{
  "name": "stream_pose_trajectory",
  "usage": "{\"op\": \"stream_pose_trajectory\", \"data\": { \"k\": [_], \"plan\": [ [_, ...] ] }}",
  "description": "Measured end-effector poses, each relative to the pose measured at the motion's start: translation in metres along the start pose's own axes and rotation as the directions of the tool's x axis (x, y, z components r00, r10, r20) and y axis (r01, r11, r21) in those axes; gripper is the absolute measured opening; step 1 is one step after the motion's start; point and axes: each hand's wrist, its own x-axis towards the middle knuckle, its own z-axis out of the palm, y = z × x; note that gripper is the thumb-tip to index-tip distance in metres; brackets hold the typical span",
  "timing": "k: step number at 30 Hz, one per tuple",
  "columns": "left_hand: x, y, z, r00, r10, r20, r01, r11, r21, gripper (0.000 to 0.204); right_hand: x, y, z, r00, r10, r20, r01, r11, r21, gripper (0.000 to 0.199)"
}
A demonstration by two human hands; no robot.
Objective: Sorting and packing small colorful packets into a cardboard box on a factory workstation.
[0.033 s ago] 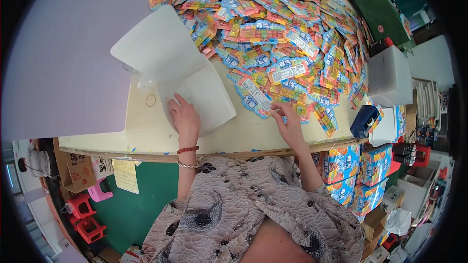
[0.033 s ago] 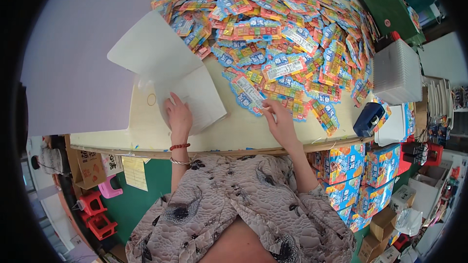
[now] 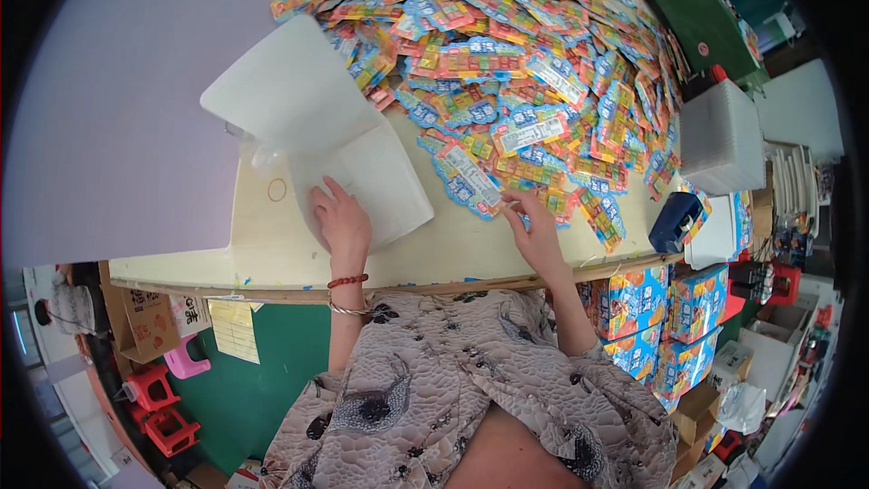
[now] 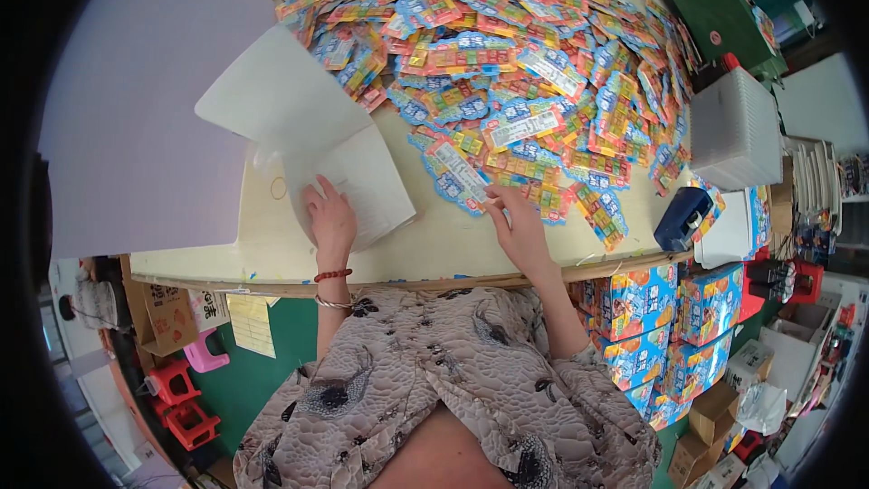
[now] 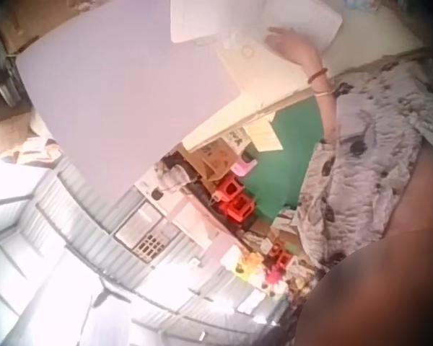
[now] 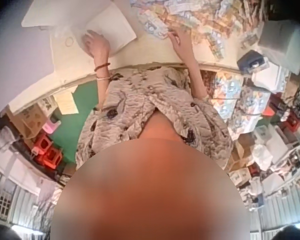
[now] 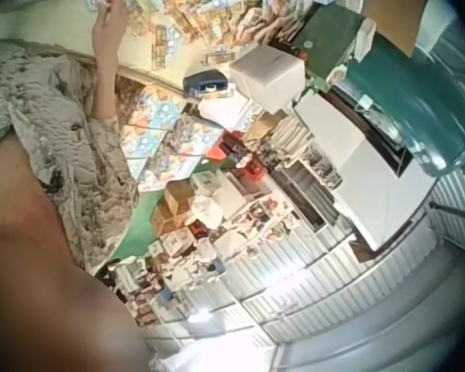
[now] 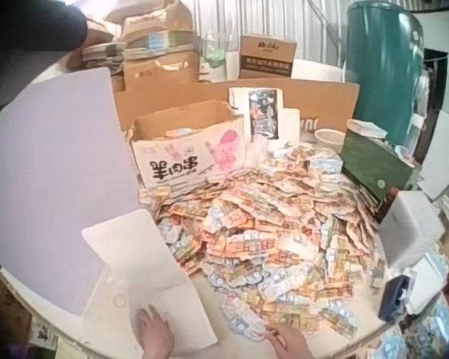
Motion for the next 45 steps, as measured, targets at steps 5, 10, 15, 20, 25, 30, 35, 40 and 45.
{"op": "stream_pose_trajectory", "data": {
  "k": [5, 10, 15, 20, 25, 30, 35, 40, 45],
  "plan": [
    [0.002, -0.017, 0.001, 0.997, 0.071, -0.039, -0.071, 0.997, -0.001, 0.071, -0.005, 0.018, -0.024, 0.998, 0.014, -0.068, -0.023, 0.991, -0.133, 0.023],
    [0.007, -0.013, -0.005, 0.984, 0.166, -0.07, -0.175, 0.973, -0.149, 0.083, -0.021, 0.029, -0.035, 0.995, 0.05, -0.091, -0.068, 0.976, -0.207, 0.024],
    [0.0, -0.005, -0.021, 0.925, 0.282, 0.255, -0.32, 0.939, 0.123, 0.089, -0.02, 0.035, -0.036, 0.999, 0.027, -0.024, -0.035, 0.867, -0.497, 0.039],
    [0.017, -0.051, -0.007, 0.911, 0.332, 0.243, -0.325, 0.943, -0.067, 0.085, -0.014, 0.043, -0.037, 0.998, 0.055, 0.018, -0.033, 0.793, -0.608, 0.049],
    [-0.003, -0.022, 0.002, 0.951, 0.291, 0.105, -0.302, 0.796, 0.525, 0.068, -0.014, 0.038, -0.029, 0.997, 0.081, 0.006, -0.053, 0.709, -0.703, 0.054],
    [-0.004, -0.022, -0.004, 0.954, 0.247, 0.171, -0.295, 0.883, 0.365, 0.057, -0.008, 0.03, -0.018, 0.997, 0.075, -0.032, -0.077, 0.717, -0.693, 0.047],
    [-0.02, -0.019, -0.065, 0.945, 0.285, 0.158, -0.301, 0.95, 0.084, 0.048, -0.005, 0.02, -0.017, 0.999, -0.029, -0.029, 0.011, 0.862, -0.507, 0.032],
    [-0.032, -0.017, -0.095, 0.88, 0.262, 0.395, -0.248, 0.965, -0.087, 0.03, -0.004, -0.004, 0.02, 0.974, -0.213, 0.08, 0.224, 0.961, -0.162, 0.022],
    [-0.009, -0.022, -0.066, 0.773, 0.245, 0.585, -0.27, 0.962, -0.045, 0.042, 0.023, -0.065, 0.067, 0.919, -0.358, 0.167, 0.359, 0.933, 0.022, 0.028]
  ]
}}
